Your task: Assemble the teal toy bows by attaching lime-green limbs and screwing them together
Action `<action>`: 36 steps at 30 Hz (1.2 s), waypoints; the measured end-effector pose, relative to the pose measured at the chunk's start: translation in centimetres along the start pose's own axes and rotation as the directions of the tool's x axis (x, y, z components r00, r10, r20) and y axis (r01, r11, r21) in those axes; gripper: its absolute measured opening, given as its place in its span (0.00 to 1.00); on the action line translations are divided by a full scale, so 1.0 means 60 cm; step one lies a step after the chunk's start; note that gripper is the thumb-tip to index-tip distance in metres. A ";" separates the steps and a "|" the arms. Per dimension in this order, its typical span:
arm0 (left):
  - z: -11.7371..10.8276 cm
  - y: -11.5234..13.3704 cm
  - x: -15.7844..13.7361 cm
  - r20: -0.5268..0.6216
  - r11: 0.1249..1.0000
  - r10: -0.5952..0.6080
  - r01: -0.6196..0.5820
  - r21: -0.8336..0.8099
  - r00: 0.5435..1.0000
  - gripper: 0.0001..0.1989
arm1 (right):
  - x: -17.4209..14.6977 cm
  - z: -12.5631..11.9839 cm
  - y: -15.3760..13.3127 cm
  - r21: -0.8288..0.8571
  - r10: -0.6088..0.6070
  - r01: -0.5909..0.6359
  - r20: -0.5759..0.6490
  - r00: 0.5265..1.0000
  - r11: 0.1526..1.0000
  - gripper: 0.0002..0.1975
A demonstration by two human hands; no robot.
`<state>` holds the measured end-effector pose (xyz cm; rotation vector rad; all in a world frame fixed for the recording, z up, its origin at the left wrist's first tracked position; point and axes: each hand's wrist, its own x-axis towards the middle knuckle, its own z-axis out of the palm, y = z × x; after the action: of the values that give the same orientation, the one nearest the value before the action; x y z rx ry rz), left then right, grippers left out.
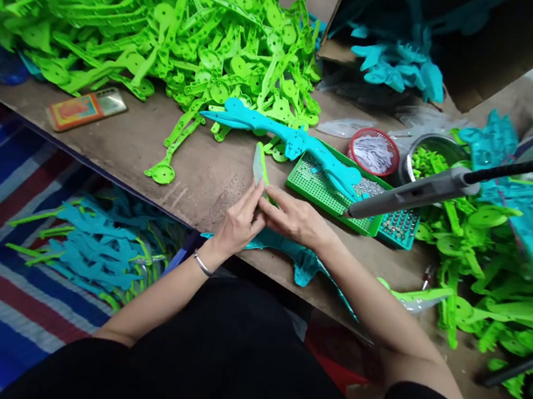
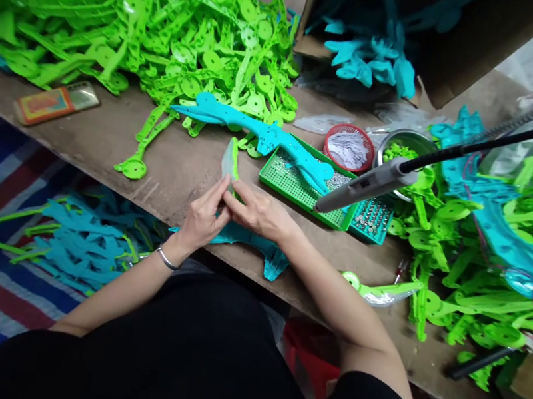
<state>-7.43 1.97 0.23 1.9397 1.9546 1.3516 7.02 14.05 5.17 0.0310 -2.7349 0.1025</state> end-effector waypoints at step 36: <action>0.026 0.071 0.101 0.515 -0.321 -0.800 0.505 -0.802 0.309 0.20 | -0.224 -0.115 -0.033 -0.154 0.565 -0.587 -0.166 0.808 0.795 0.11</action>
<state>-4.41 7.05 4.99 -0.1978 1.1233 1.5979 22.13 12.68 6.36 -0.8495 -2.5288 -0.0024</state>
